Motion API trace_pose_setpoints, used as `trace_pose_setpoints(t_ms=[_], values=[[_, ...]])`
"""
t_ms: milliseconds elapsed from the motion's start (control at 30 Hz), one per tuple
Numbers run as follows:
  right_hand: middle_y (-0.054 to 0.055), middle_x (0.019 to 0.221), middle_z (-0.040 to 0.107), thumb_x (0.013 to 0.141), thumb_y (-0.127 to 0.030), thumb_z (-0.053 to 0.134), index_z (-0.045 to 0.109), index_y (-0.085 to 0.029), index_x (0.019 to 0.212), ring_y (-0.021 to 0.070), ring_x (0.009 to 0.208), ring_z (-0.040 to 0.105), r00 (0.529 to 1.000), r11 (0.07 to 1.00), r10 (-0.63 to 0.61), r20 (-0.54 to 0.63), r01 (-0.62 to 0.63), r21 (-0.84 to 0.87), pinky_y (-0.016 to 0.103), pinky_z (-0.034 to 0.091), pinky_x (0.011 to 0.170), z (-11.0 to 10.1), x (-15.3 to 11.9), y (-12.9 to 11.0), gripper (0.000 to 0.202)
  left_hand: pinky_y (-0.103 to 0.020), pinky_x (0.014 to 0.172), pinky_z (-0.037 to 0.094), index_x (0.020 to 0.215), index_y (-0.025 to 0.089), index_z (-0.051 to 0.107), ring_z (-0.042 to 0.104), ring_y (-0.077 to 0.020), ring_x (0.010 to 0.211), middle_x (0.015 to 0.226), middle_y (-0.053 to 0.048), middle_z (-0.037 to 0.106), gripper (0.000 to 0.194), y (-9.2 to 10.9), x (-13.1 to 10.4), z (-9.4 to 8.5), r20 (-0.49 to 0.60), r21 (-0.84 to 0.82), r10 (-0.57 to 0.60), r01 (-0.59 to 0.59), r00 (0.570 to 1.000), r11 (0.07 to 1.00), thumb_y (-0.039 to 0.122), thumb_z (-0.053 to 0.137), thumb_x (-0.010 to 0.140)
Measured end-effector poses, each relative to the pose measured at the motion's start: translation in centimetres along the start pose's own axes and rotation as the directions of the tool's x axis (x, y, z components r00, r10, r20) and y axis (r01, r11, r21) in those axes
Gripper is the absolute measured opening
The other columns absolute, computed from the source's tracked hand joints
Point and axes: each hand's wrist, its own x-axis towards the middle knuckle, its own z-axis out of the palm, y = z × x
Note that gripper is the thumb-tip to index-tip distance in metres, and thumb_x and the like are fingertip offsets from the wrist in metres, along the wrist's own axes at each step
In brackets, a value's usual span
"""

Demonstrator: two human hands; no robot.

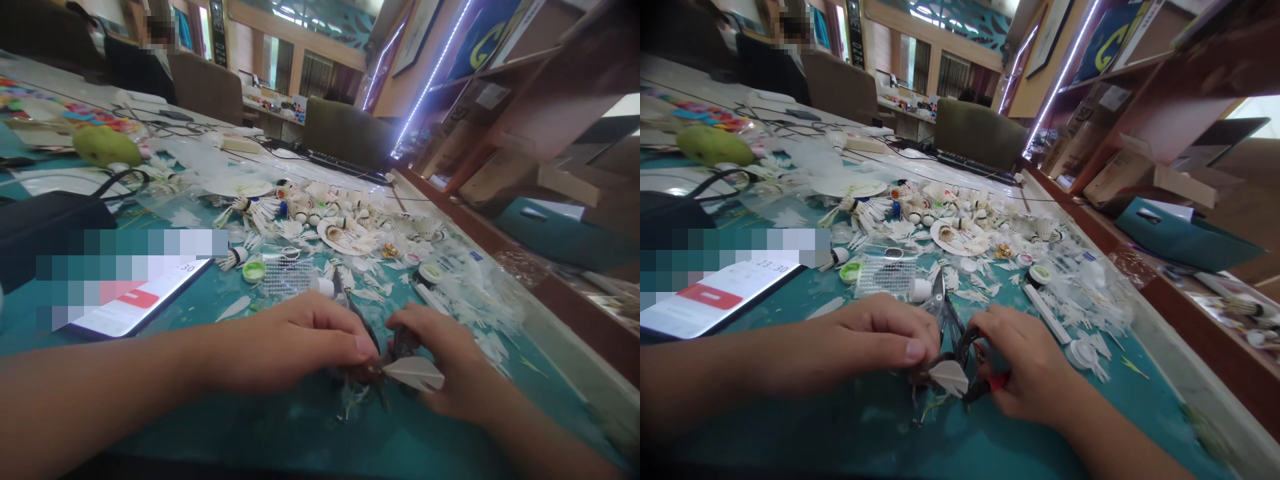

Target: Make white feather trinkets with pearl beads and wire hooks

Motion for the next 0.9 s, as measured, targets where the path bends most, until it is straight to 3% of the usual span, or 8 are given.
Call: trace_pose_setpoints(t_ms=[200,367,467,600,767,900], values=[[0.0,0.073,0.057,0.083,-0.01,0.054,0.05,-0.023,0.115,0.0183,0.059,0.056,1.0,0.999,-0.013,-0.02,0.012,-0.031,0.029,0.043,0.053,0.3,0.0,0.0,0.035,-0.03,0.079,0.049,0.071,0.017,0.071,0.059,-0.0158,0.07,0.071,0.0,0.067,0.016,-1.2,0.2,0.4,0.089,-0.338,-0.132,0.155,0.987,0.928,0.027,0.07,0.083],[0.0,0.071,0.06,0.08,-0.01,0.052,0.051,-0.023,0.115,0.0189,0.057,0.057,0.999,1.0,-0.007,-0.049,0.008,0.022,0.028,0.044,0.05,0.2,0.3,-0.3,0.037,-0.024,0.072,0.047,0.071,0.017,0.076,0.06,-0.0128,0.071,0.074,0.001,0.071,0.016,-2.2,0.1,0.8,0.066,-0.519,-0.126,0.142,0.99,0.843,0.031,0.085,0.076],[0.0,0.073,0.062,0.078,-0.008,0.051,0.051,-0.024,0.113,0.0189,0.058,0.059,0.997,1.0,0.017,-0.076,-0.015,0.024,0.029,0.045,0.05,0.1,0.5,-0.6,0.038,-0.026,0.073,0.045,0.074,0.017,0.079,0.058,-0.0134,0.071,0.072,0.001,0.067,0.019,-1.9,0.0,0.7,0.034,-0.438,-0.081,0.087,0.996,0.895,0.034,0.083,0.082],[0.0,0.074,0.062,0.077,-0.01,0.049,0.051,-0.024,0.109,0.0177,0.057,0.06,0.994,0.998,0.047,-0.095,-0.042,0.048,0.028,0.044,0.049,0.1,0.7,-0.8,0.035,-0.027,0.073,0.041,0.079,0.015,0.079,0.056,-0.016,0.076,0.074,0.0,0.062,0.021,-1.3,-0.1,0.4,-0.003,-0.202,0.027,-0.027,1.0,0.979,0.033,0.074,0.09],[0.003,0.084,0.068,0.084,-0.016,0.053,0.056,-0.024,0.106,0.0186,0.066,0.066,0.989,0.98,0.151,-0.01,-0.148,0.133,0.029,0.052,0.057,0.5,0.3,-0.2,0.024,-0.028,0.067,0.037,0.076,0.015,0.071,0.049,-0.016,0.074,0.075,0.0,0.057,0.026,-1.3,0.0,0.5,-0.145,-0.097,0.055,-0.07,0.988,0.993,0.033,0.066,0.094],[0.006,0.097,0.073,0.089,-0.018,0.059,0.057,-0.025,0.116,0.0192,0.074,0.07,0.982,0.97,0.191,0.016,-0.191,0.15,0.03,0.055,0.062,0.7,0.0,0.1,0.028,-0.027,0.064,0.035,0.071,0.017,0.065,0.045,-0.0152,0.07,0.071,0.002,0.052,0.03,-1.4,0.0,0.6,-0.209,0.092,0.16,-0.144,0.965,0.985,0.031,0.06,0.097]])
